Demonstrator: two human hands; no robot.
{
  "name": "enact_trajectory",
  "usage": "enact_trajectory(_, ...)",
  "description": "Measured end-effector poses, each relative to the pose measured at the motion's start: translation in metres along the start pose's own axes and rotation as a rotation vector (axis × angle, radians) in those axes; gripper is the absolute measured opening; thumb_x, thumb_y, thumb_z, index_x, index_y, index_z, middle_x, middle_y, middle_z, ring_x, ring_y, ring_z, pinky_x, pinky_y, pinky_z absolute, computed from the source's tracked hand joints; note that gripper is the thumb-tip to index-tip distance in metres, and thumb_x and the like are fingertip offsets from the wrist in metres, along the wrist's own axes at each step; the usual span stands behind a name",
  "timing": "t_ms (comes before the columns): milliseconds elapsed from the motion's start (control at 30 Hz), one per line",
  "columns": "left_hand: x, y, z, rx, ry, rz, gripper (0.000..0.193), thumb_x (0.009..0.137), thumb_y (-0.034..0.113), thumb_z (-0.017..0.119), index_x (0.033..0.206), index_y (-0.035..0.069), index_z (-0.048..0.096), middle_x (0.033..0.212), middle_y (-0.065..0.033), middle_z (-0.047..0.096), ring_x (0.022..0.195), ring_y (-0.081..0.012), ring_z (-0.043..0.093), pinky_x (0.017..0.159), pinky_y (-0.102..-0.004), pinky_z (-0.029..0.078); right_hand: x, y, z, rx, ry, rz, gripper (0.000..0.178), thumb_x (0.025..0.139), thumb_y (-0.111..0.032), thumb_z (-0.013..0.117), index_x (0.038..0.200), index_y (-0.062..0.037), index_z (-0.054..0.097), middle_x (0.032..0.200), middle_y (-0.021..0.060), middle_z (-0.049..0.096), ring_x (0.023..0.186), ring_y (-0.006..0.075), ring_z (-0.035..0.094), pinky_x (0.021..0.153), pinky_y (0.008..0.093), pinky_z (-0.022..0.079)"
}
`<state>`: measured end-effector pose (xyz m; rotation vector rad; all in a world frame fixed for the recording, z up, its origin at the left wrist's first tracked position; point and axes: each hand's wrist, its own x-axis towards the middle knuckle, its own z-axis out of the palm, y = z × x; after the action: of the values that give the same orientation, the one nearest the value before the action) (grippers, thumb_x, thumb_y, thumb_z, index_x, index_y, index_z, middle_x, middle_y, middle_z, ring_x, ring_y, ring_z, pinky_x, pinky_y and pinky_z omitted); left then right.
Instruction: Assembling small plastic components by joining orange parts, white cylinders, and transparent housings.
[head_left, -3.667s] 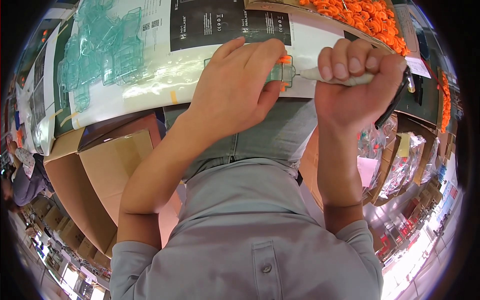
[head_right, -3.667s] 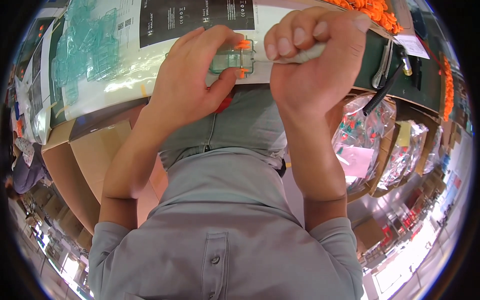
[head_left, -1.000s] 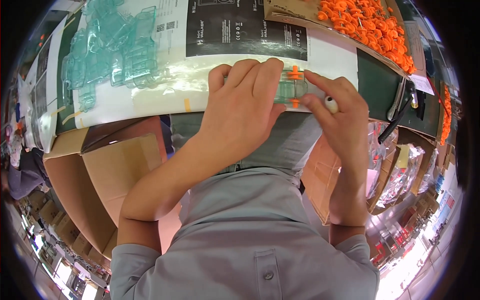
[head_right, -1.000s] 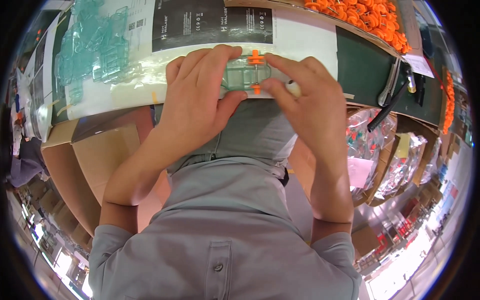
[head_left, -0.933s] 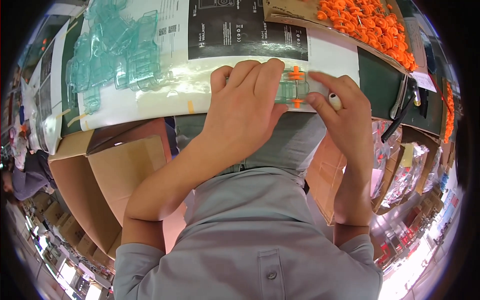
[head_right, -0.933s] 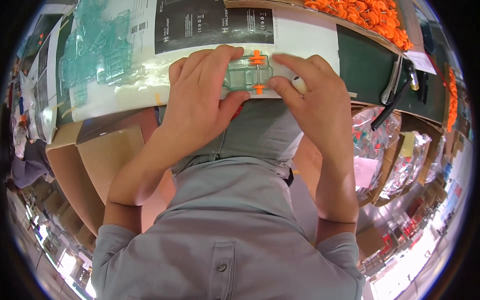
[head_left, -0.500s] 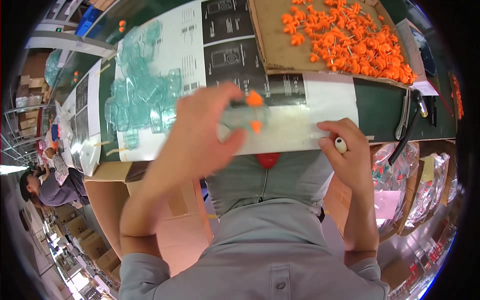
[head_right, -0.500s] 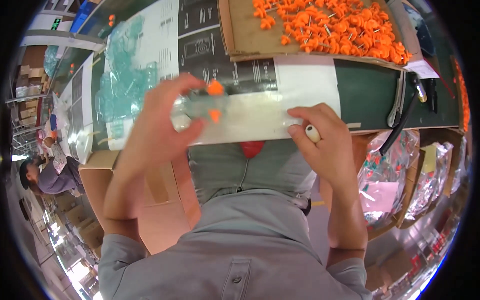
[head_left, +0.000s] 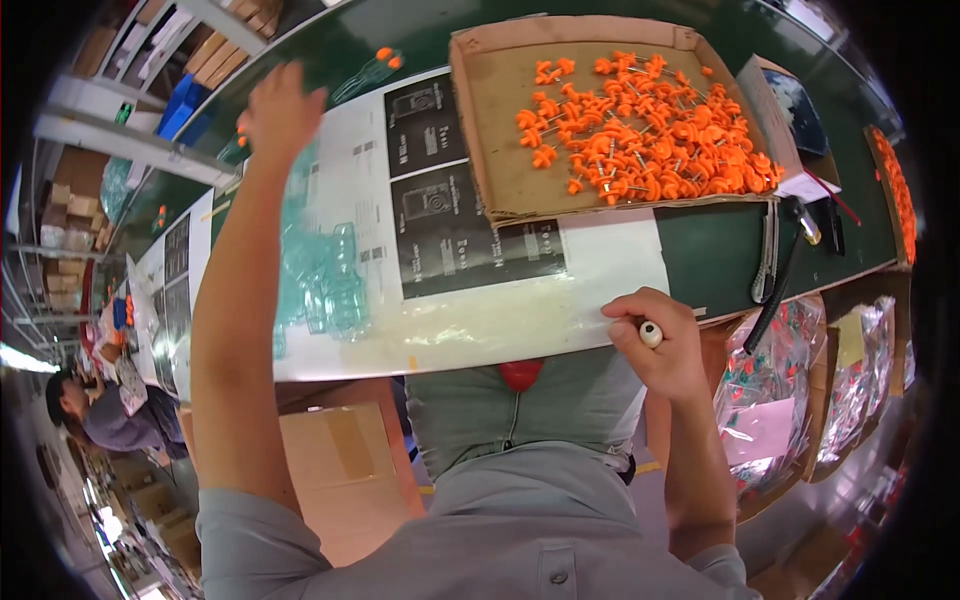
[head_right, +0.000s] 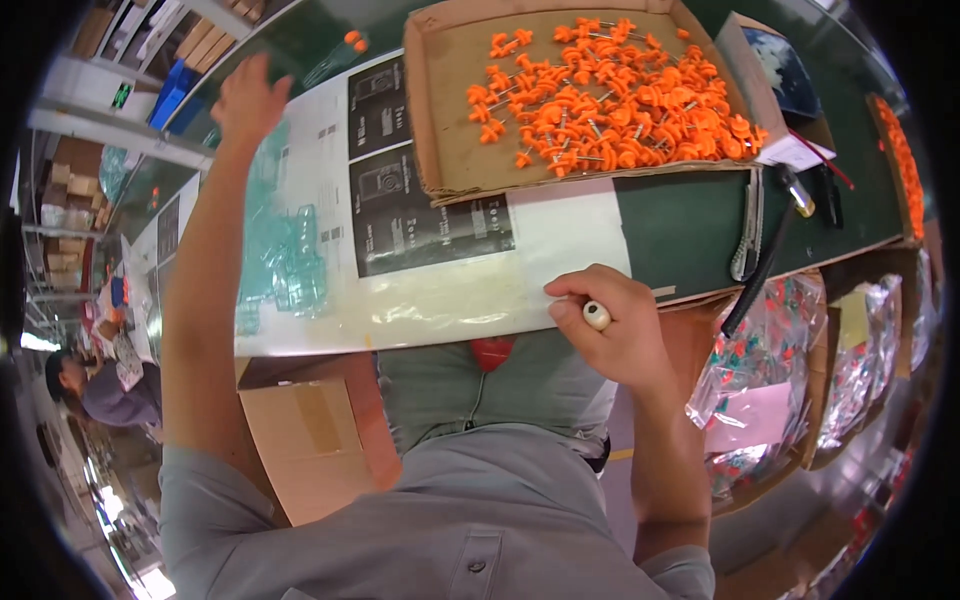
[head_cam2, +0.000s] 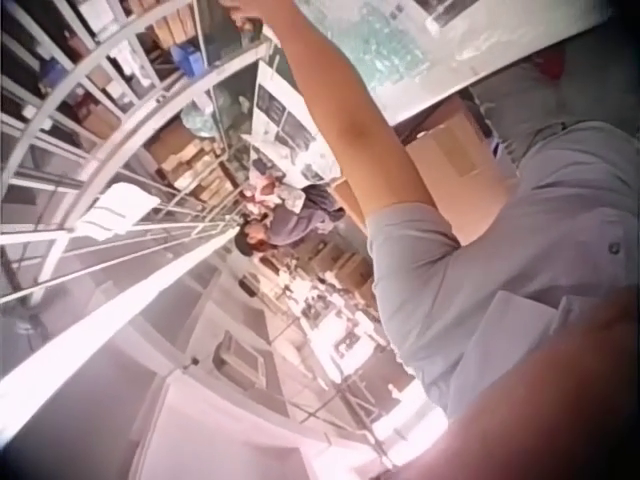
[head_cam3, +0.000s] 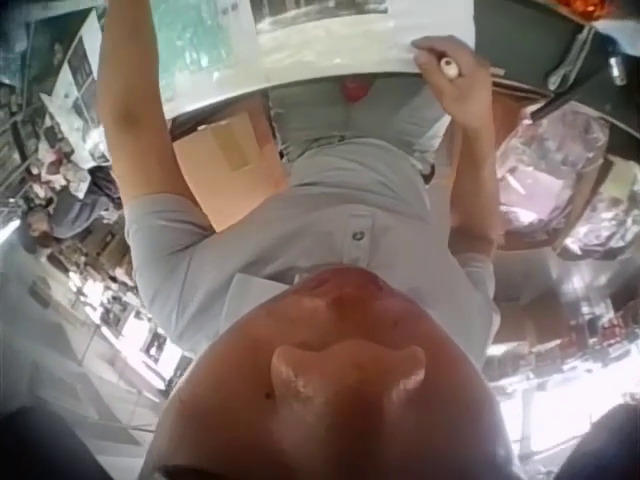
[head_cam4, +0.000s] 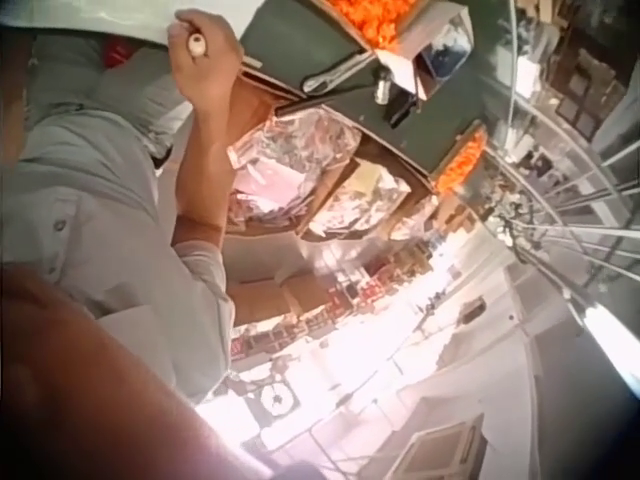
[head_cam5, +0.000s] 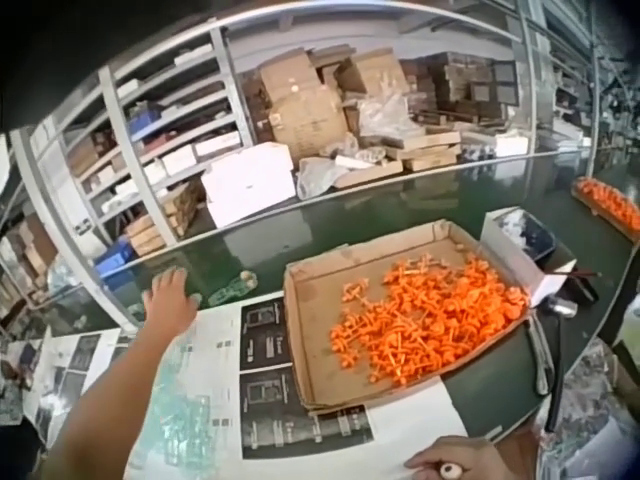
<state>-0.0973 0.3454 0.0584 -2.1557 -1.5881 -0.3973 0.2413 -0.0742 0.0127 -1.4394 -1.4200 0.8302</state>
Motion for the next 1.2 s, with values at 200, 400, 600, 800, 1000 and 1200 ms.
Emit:
enact_trajectory(200,-0.041,-0.076,0.011,0.068,-0.388,-0.351,0.068,0.091,0.055,0.065,0.147,0.018,0.053,0.142,-0.0163,0.061,0.134,-0.0375,0.054,0.109,-0.0589,0.039,0.002,0.003,-0.005,0.076,0.017,0.005,0.012,0.089,-0.006,0.072,0.099,0.0008,0.072,0.083,0.0060,0.067,0.073,0.0134,0.059,0.066,0.0279,0.047)
enact_trajectory(400,-0.047,-0.097,0.015,-0.081,-0.362,-0.304,0.059,0.088,0.047,0.071,0.136,0.014,0.063,0.121,-0.0187,0.073,0.116,-0.0382,0.068,0.102,-0.0451,0.049,-0.003,0.004,0.002,0.081,0.054,0.009,0.011,0.090,-0.006,0.072,0.098,0.0012,0.072,0.082,0.0056,0.066,0.073,0.0133,0.059,0.066,0.0278,0.046)
enact_trajectory(600,-0.073,-0.015,-0.051,-0.613,-0.090,0.096,0.042,0.084,0.016,0.077,0.124,0.005,0.069,0.125,-0.0156,0.071,0.111,-0.0351,0.066,0.099,-0.0404,0.050,-0.002,0.007,0.007,0.017,0.104,-0.009,0.010,0.090,-0.006,0.072,0.097,0.0012,0.072,0.082,0.0052,0.066,0.073,0.0121,0.058,0.066,0.0274,0.046)
enact_trajectory(800,-0.198,0.109,-0.159,-0.864,-0.166,0.586,0.048,0.070,0.010,0.085,0.116,0.018,0.075,0.135,-0.0010,0.067,0.105,-0.0272,0.059,0.097,-0.0434,0.040,-0.006,0.005,0.006,0.001,0.110,0.016,0.008,0.091,-0.004,0.070,0.097,0.0014,0.071,0.081,0.0036,0.064,0.073,0.0095,0.056,0.065,0.0254,0.045)
enact_trajectory(1000,-0.248,0.138,-0.144,-1.005,-0.448,0.552,0.042,0.074,0.014,0.084,0.114,0.020,0.076,0.135,0.0046,0.067,0.106,-0.0258,0.053,0.095,-0.0424,0.036,-0.005,0.002,0.014,-0.022,0.132,0.031,0.007,0.092,-0.002,0.069,0.097,0.0015,0.072,0.080,0.0020,0.064,0.072,0.0078,0.055,0.065,0.0239,0.044)
enact_trajectory(1200,-0.261,0.153,-0.142,-0.940,-0.493,0.555,0.042,0.079,0.012,0.081,0.121,0.017,0.074,0.136,-0.0028,0.067,0.109,-0.0288,0.054,0.101,-0.0407,0.038,0.008,-0.020,0.015,0.015,0.143,0.201,0.009,0.093,-0.004,0.069,0.099,0.0018,0.072,0.081,0.0022,0.066,0.073,0.0077,0.057,0.067,0.0238,0.046)
